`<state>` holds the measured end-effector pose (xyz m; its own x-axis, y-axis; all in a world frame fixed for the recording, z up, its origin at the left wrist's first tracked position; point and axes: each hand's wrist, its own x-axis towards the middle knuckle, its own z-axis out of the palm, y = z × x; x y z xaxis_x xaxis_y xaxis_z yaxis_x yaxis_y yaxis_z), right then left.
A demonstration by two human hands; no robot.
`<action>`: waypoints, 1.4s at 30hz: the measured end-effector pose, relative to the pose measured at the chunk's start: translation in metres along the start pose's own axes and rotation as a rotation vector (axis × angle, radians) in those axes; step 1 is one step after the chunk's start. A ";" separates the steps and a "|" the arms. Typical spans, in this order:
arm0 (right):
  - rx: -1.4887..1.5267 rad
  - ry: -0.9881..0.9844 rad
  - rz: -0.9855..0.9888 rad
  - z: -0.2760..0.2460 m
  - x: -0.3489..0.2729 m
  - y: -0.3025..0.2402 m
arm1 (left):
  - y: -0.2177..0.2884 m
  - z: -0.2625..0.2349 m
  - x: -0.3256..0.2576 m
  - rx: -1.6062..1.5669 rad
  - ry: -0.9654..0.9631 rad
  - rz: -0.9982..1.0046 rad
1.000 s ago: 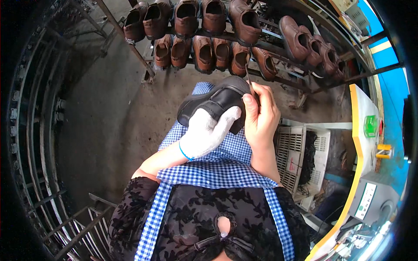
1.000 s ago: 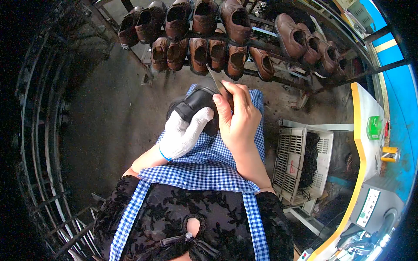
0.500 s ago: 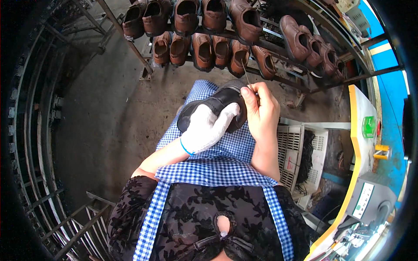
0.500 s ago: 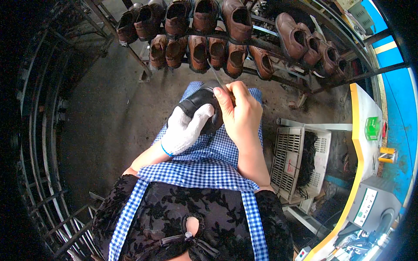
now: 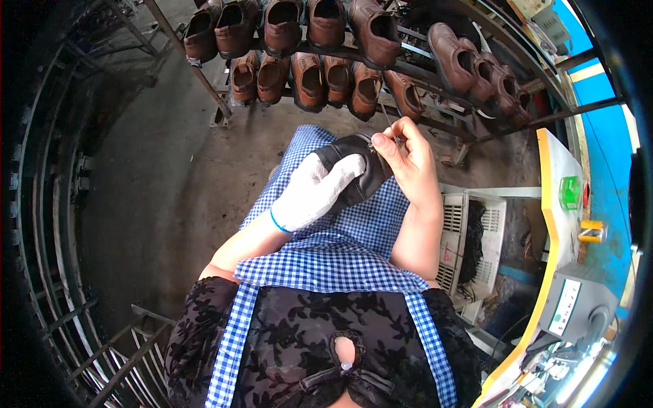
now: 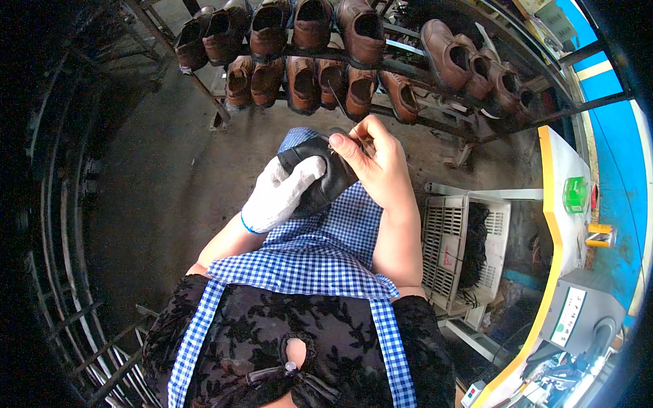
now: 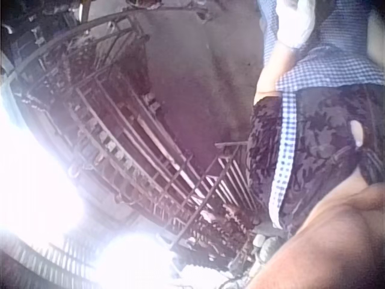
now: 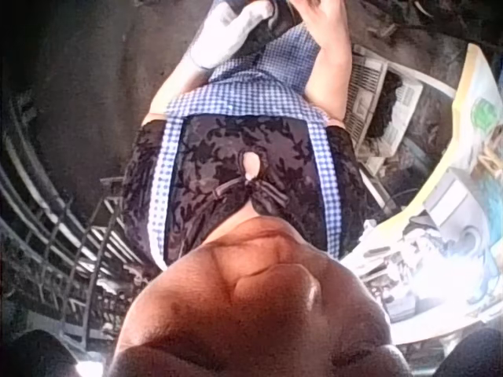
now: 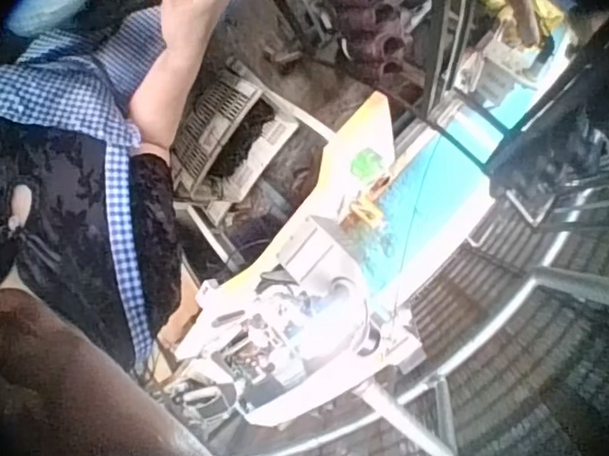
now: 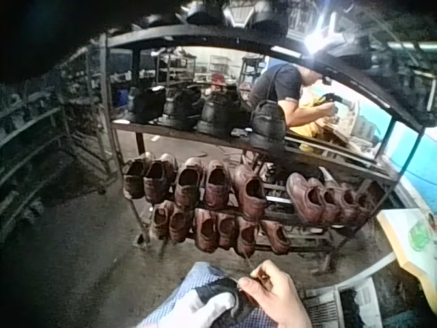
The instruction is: Trimming excess material from finished shoes using a trimming knife.
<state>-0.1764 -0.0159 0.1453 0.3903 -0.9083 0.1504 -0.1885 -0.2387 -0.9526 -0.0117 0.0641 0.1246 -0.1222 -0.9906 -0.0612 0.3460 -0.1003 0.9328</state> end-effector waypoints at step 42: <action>-0.596 1.558 -0.040 -0.478 -0.107 0.074 | -0.013 0.034 0.061 -0.131 0.077 -0.384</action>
<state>-0.6630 -0.1002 0.1853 -0.7389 -0.2611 0.6212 -0.6383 -0.0245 -0.7694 -0.0550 0.0078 0.1204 -0.1973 -0.8826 -0.4267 0.4053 -0.4698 0.7843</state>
